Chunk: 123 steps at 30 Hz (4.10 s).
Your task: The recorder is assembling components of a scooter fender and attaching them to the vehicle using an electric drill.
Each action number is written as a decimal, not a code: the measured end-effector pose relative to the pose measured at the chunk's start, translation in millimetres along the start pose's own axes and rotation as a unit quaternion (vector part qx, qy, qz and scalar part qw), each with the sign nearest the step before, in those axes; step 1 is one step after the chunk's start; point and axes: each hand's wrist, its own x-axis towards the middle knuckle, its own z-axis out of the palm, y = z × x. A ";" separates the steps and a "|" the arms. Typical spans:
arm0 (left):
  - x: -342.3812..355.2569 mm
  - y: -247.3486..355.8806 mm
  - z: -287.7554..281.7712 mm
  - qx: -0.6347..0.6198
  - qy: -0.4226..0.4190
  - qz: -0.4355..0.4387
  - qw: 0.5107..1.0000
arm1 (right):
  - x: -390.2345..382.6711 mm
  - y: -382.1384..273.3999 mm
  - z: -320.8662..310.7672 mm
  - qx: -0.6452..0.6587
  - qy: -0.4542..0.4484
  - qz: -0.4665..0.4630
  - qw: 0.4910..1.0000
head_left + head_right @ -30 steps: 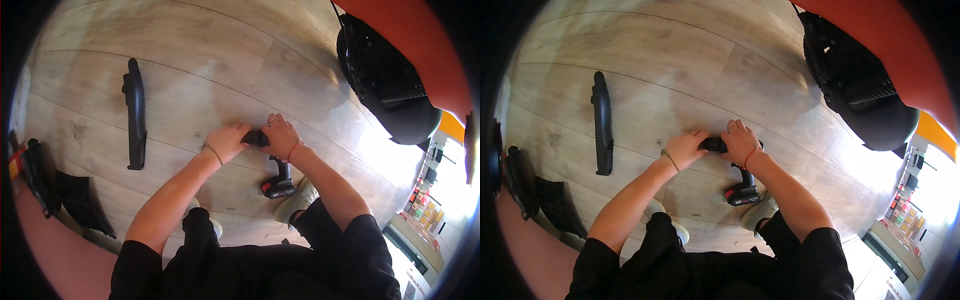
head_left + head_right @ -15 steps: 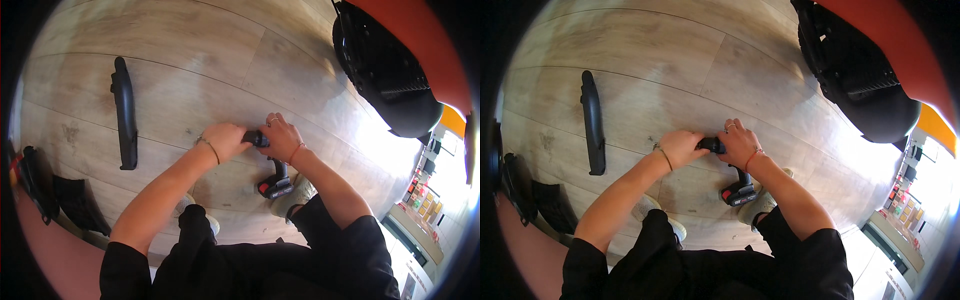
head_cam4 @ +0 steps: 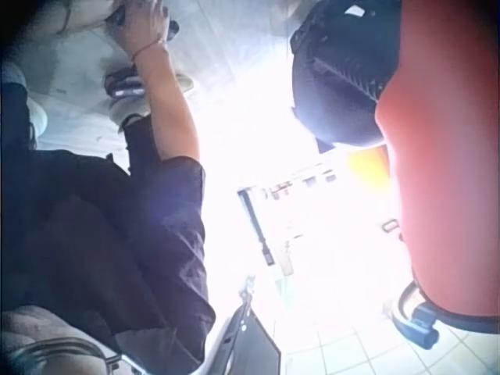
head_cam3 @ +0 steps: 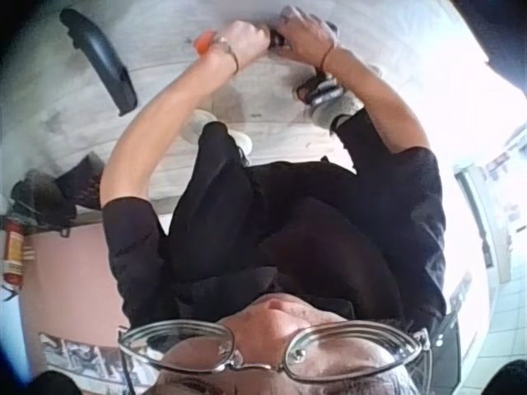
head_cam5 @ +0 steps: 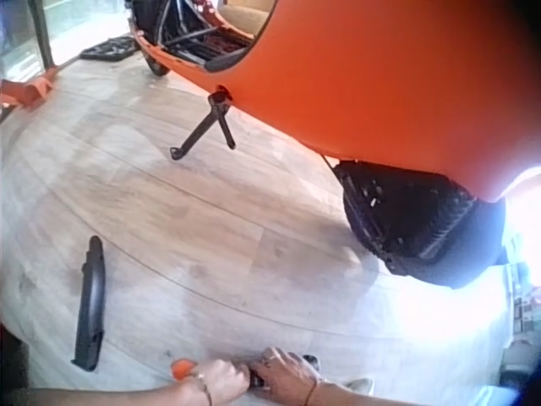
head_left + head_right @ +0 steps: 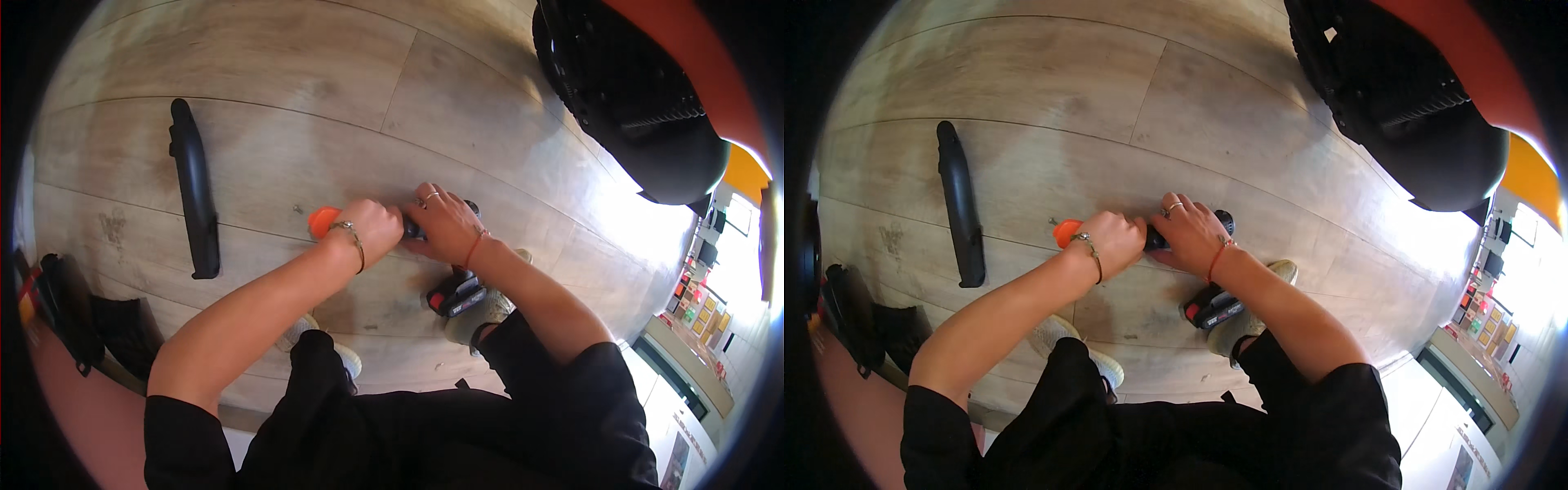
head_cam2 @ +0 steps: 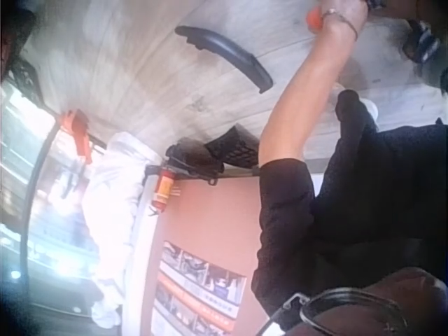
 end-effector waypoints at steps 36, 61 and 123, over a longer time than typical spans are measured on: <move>-23.2 9.8 26.8 -0.536 0.078 -0.236 0.807 | -2.4 16.0 18.8 0.070 0.030 -0.080 0.994; -28.7 3.4 35.8 -0.695 -0.025 -0.268 0.666 | -8.9 11.6 13.1 0.069 0.016 -0.021 0.997; -102.7 1.6 -24.1 -0.935 0.238 -0.212 0.156 | 13.6 -122.1 -7.0 0.302 0.274 0.040 0.912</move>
